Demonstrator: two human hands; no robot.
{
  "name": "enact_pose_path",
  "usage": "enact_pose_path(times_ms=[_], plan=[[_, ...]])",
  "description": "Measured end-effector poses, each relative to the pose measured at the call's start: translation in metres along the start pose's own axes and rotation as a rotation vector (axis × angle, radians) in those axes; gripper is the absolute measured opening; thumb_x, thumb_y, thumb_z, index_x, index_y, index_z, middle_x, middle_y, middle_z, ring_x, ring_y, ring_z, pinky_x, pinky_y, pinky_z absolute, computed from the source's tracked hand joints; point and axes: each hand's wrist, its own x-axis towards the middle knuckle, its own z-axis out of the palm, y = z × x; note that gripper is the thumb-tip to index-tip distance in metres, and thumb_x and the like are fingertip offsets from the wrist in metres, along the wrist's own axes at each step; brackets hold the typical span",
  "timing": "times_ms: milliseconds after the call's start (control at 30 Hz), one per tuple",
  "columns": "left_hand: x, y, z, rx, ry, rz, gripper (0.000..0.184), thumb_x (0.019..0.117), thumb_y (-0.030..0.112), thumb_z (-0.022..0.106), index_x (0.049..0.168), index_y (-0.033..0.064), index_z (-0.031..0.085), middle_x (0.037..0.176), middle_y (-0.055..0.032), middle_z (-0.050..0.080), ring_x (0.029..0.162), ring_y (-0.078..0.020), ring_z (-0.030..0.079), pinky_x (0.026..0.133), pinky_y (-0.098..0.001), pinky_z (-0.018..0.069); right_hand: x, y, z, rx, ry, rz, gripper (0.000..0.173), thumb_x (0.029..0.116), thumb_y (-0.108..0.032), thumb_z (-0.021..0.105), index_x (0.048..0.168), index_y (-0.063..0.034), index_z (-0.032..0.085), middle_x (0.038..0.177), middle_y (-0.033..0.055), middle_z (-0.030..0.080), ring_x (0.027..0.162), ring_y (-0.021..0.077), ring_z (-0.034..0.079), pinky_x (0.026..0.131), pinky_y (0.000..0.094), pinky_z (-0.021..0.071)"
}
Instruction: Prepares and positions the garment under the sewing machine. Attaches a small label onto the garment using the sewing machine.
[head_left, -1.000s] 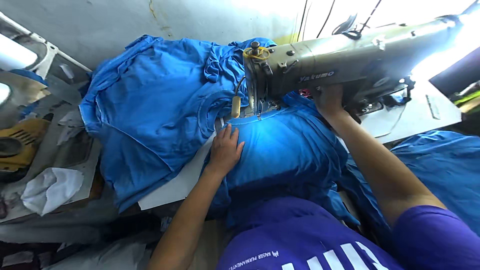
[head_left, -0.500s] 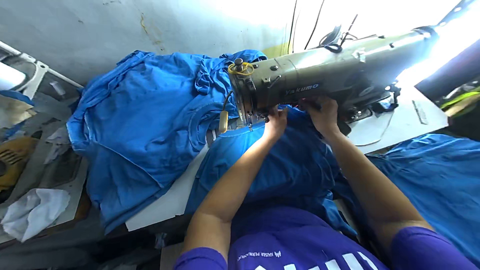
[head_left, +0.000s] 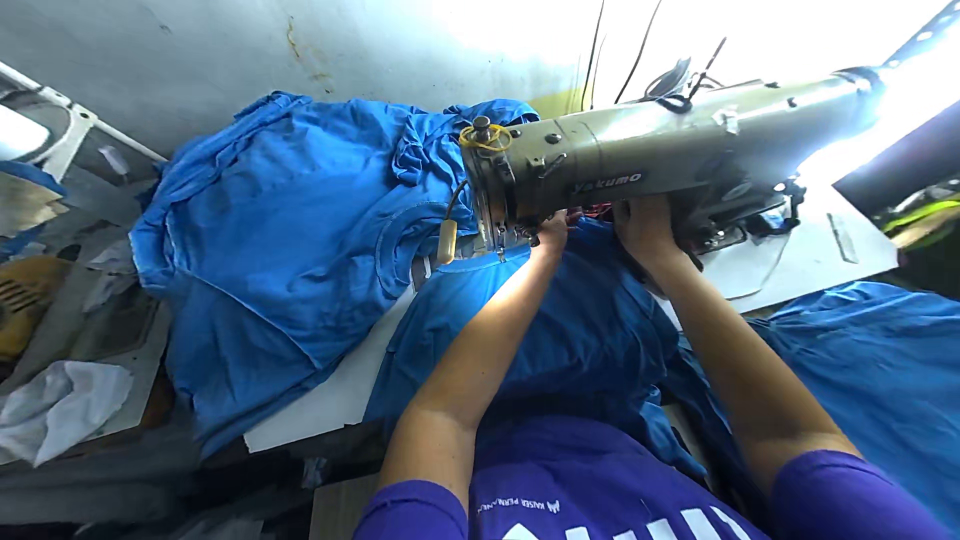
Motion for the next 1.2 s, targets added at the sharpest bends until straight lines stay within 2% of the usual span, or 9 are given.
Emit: enact_pose_path(times_ms=[133,233,333,467,567,667,767,867,1200], plan=[[-0.011,-0.005,-0.009,-0.248,-0.052,-0.103,0.027,0.1115,0.017,0.041,0.123,0.0003,0.058,0.106,-0.0083,0.073,0.083,-0.0100,0.069,0.073,-0.0260,0.0548,-0.019,-0.006,-0.004,0.215,0.039,-0.089,0.025,0.1017,-0.010,0.056,0.115,0.0082,0.068,0.111,0.0303,0.067,0.104,0.0452,0.067,0.092,0.0581,0.0528],[-0.029,-0.013,-0.020,-0.247,-0.100,-0.116,0.025,0.1087,0.018,0.050,0.123,0.0015,0.061,0.107,-0.0086,0.068,0.085,-0.0121,0.066,0.072,-0.0282,0.0546,-0.029,-0.011,-0.005,0.351,0.052,-0.170,0.027,0.1012,-0.005,0.057,0.123,0.0070,0.066,0.118,0.0278,0.067,0.105,0.0378,0.069,0.093,0.0489,0.0558],[-0.057,-0.021,-0.040,-0.212,-0.130,-0.086,0.020,0.1079,0.014,0.051,0.110,0.0012,0.066,0.089,-0.0033,0.068,0.076,-0.0088,0.064,0.066,-0.0254,0.0541,-0.048,-0.016,-0.011,0.519,-0.009,-0.151,0.031,0.1043,-0.004,0.048,0.128,0.0065,0.064,0.124,0.0229,0.068,0.110,0.0252,0.069,0.096,0.0359,0.0553],[-0.095,-0.029,-0.083,-0.060,-0.179,0.079,0.016,0.1056,0.009,0.054,0.109,0.0021,0.068,0.084,0.0007,0.068,0.071,-0.0037,0.064,0.060,-0.0197,0.0531,-0.079,-0.044,-0.023,0.627,-0.113,-0.091,0.035,0.1089,-0.013,0.039,0.125,0.0058,0.064,0.122,0.0171,0.070,0.109,0.0170,0.068,0.096,0.0335,0.0537],[-0.108,-0.035,-0.108,0.092,-0.183,0.257,0.008,0.0992,0.003,0.063,0.107,0.0004,0.062,0.081,-0.0004,0.070,0.067,-0.0037,0.066,0.058,-0.0193,0.0545,-0.092,-0.070,-0.015,0.713,-0.254,-0.104,0.030,0.1055,-0.018,0.052,0.121,0.0021,0.067,0.114,0.0116,0.071,0.095,0.0107,0.068,0.083,0.0286,0.0567],[-0.113,-0.039,-0.126,0.180,-0.140,0.366,0.017,0.0933,0.001,0.069,0.106,-0.0021,0.058,0.079,-0.0025,0.069,0.067,-0.0069,0.068,0.060,-0.0234,0.0572,-0.094,-0.085,0.009,0.935,-0.395,-0.073,0.015,0.0984,-0.008,0.065,0.110,0.0009,0.071,0.093,0.0028,0.073,0.078,0.0006,0.067,0.073,0.0185,0.0576],[-0.124,-0.038,-0.140,0.167,-0.080,0.364,0.024,0.0929,-0.002,0.069,0.112,0.0011,0.054,0.083,-0.0003,0.071,0.071,-0.0053,0.069,0.066,-0.0233,0.0592,-0.098,-0.096,0.017,1.113,-0.501,0.068,0.010,0.0954,-0.001,0.066,0.104,0.0003,0.072,0.083,-0.0008,0.072,0.068,-0.0009,0.064,0.064,0.0159,0.0551],[-0.133,-0.042,-0.149,0.063,-0.070,0.318,0.029,0.0922,-0.008,0.067,0.116,0.0041,0.054,0.093,-0.0009,0.073,0.079,-0.0083,0.073,0.073,-0.0276,0.0623,-0.107,-0.106,0.023,1.151,-0.481,0.143,0.012,0.0957,-0.001,0.067,0.106,-0.0012,0.072,0.086,-0.0005,0.074,0.068,0.0012,0.066,0.063,0.0170,0.0566],[-0.127,-0.059,-0.145,0.008,-0.016,0.423,0.016,0.0880,-0.011,0.068,0.098,0.0018,0.066,0.089,-0.0003,0.073,0.075,-0.0055,0.069,0.071,-0.0241,0.0609,-0.119,-0.116,0.033,1.154,-0.337,0.132,0.012,0.0946,-0.001,0.068,0.106,-0.0013,0.070,0.087,-0.0015,0.073,0.073,0.0006,0.068,0.069,0.0179,0.0586]])
